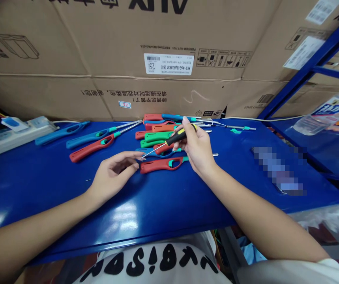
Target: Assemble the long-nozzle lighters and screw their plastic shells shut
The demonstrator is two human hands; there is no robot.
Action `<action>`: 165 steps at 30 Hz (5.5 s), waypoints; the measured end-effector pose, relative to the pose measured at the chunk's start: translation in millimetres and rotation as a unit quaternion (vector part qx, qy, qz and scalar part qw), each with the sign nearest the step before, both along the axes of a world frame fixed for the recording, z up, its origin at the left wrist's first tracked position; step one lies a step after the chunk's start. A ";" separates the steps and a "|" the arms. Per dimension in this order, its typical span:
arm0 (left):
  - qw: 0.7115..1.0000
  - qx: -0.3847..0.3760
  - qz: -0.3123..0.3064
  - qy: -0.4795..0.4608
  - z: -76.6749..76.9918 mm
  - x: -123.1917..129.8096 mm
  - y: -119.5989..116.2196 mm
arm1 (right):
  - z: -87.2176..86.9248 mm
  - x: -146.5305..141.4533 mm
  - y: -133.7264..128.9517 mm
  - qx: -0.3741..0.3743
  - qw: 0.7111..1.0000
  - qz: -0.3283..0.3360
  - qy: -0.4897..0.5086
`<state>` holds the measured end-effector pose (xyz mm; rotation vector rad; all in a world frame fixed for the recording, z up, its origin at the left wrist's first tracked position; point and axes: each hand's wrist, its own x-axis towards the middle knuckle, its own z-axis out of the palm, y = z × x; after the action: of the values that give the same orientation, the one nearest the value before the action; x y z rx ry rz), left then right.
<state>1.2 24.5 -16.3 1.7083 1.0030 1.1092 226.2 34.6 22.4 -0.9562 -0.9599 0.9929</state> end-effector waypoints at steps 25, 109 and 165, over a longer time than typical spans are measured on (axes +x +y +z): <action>0.992 0.111 -0.014 0.065 -2.4 0.0 -0.5 | 0.3 1.5 -1.4 0.030 0.998 0.004 -0.047; 0.991 0.083 -0.046 0.091 -9.9 -0.7 4.3 | 37.4 -17.0 4.6 0.257 0.876 0.197 -0.358; 0.987 0.105 -0.060 0.106 -7.9 -1.2 3.5 | 23.8 -18.2 15.2 0.264 0.853 0.216 -0.395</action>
<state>0.0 27.9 -24.2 2.0644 0.9218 0.9989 208.0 49.8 46.2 -0.6703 -2.0938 0.6019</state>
